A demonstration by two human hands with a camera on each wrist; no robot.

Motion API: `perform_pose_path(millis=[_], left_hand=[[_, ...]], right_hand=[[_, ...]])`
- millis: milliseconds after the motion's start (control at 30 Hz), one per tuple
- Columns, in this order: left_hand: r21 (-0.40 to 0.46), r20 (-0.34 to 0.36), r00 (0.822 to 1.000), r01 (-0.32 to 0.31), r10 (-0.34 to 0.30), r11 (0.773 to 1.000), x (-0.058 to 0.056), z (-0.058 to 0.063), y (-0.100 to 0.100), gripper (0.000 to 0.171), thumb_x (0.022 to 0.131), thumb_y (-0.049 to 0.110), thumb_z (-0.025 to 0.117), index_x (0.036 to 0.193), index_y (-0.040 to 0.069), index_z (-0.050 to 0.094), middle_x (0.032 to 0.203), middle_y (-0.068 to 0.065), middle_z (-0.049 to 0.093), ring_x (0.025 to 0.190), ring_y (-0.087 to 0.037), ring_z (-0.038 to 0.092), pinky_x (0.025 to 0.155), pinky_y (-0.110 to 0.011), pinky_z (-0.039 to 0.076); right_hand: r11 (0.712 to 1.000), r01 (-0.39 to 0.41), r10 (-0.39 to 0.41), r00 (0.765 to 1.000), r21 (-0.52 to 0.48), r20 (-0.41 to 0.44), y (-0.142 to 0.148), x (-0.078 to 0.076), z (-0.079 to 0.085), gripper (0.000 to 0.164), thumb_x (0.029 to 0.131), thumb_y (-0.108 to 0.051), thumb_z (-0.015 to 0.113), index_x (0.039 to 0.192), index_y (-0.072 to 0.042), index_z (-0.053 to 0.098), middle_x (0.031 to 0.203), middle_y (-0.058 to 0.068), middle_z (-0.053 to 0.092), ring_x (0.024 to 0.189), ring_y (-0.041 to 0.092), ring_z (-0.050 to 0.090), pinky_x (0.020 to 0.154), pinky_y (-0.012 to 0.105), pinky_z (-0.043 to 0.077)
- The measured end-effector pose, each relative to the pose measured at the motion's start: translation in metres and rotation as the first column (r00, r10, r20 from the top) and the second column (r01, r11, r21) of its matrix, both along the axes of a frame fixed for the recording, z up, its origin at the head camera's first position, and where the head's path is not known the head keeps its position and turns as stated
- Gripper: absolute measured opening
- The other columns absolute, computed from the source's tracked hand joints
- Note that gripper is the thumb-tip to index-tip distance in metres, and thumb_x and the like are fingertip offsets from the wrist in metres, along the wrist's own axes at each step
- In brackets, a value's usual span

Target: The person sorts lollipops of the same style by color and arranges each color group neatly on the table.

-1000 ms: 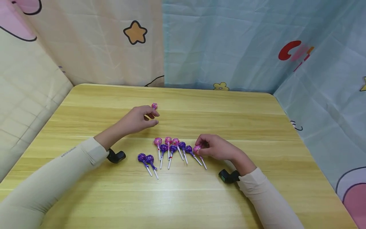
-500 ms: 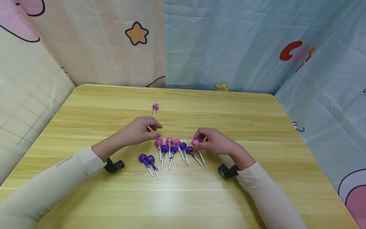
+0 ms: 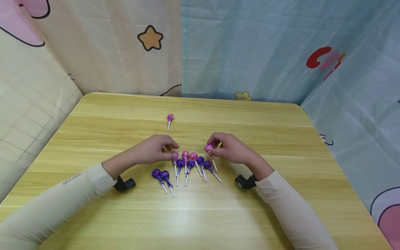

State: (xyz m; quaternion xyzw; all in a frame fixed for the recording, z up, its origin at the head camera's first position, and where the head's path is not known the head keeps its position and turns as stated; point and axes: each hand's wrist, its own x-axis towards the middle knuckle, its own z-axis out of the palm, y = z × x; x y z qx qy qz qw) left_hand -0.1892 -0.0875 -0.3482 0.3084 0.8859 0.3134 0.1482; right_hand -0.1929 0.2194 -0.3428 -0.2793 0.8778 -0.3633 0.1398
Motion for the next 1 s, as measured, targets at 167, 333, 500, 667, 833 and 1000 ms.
perform_pose_path(millis=[167, 333, 500, 667, 833, 1000], left_hand=[[-0.007, -0.011, 1.000, 0.012, -0.012, 1.000, 0.000, -0.003, -0.001, 0.030, 0.092, 0.020, 0.072, 0.116, 0.003, 0.070, 0.111, -0.005, 0.067, 0.099, -0.020, 0.062, 0.087, -0.034, 0.052], [-0.018, -0.030, 0.999, 0.020, -0.021, 1.000, -0.002, -0.010, -0.001, 0.027, 0.091, 0.017, 0.072, 0.114, 0.003, 0.070, 0.106, -0.004, 0.067, 0.095, -0.018, 0.061, 0.086, -0.033, 0.051], [-0.022, -0.048, 0.999, 0.006, -0.007, 1.000, -0.003, -0.014, 0.000, 0.024, 0.091, 0.019, 0.073, 0.111, 0.005, 0.071, 0.101, -0.001, 0.066, 0.092, -0.016, 0.060, 0.084, -0.032, 0.051], [-0.021, -0.043, 0.999, -0.016, 0.015, 1.000, -0.003, -0.015, 0.001, 0.022, 0.091, 0.021, 0.074, 0.107, 0.007, 0.072, 0.098, 0.000, 0.066, 0.089, -0.015, 0.060, 0.082, -0.031, 0.051], [-0.013, -0.015, 1.000, -0.014, 0.014, 1.000, -0.002, -0.015, 0.002, 0.016, 0.091, 0.019, 0.074, 0.102, 0.007, 0.071, 0.091, 0.002, 0.065, 0.082, -0.012, 0.059, 0.076, -0.027, 0.051], [0.006, -0.017, 1.000, -0.012, 0.012, 1.000, -0.001, -0.017, 0.002, 0.014, 0.090, 0.015, 0.074, 0.101, 0.006, 0.072, 0.088, 0.003, 0.064, 0.079, -0.011, 0.058, 0.073, -0.025, 0.051]], right_hand=[[1.000, 0.008, -0.008, 0.999, 0.007, -0.045, -0.003, -0.003, 0.005, 0.012, 0.094, -0.019, 0.070, 0.104, -0.014, 0.065, 0.096, -0.002, 0.065, 0.090, 0.016, 0.059, 0.077, 0.038, 0.049], [1.000, 0.017, -0.016, 0.998, 0.014, -0.068, -0.007, -0.007, 0.011, 0.013, 0.094, -0.020, 0.070, 0.104, -0.014, 0.065, 0.098, -0.003, 0.065, 0.091, 0.016, 0.059, 0.079, 0.039, 0.049], [0.999, 0.030, -0.029, 0.998, 0.018, -0.063, -0.012, -0.012, 0.015, 0.014, 0.094, -0.023, 0.070, 0.105, -0.014, 0.065, 0.099, -0.002, 0.065, 0.092, 0.016, 0.059, 0.078, 0.038, 0.050], [0.999, 0.035, -0.034, 0.997, 0.012, -0.070, -0.019, -0.016, 0.015, 0.014, 0.094, -0.020, 0.071, 0.105, -0.013, 0.065, 0.101, -0.002, 0.065, 0.094, 0.017, 0.059, 0.079, 0.038, 0.050], [0.999, 0.032, -0.032, 0.996, 0.002, -0.077, -0.026, -0.021, 0.012, 0.014, 0.094, -0.019, 0.071, 0.104, -0.012, 0.064, 0.101, -0.001, 0.065, 0.095, 0.018, 0.059, 0.081, 0.038, 0.051], [0.999, 0.040, -0.041, 0.997, -0.005, -0.069, -0.030, -0.025, 0.008, 0.014, 0.094, -0.020, 0.070, 0.104, -0.012, 0.064, 0.102, -0.001, 0.065, 0.095, 0.017, 0.059, 0.083, 0.037, 0.051]])
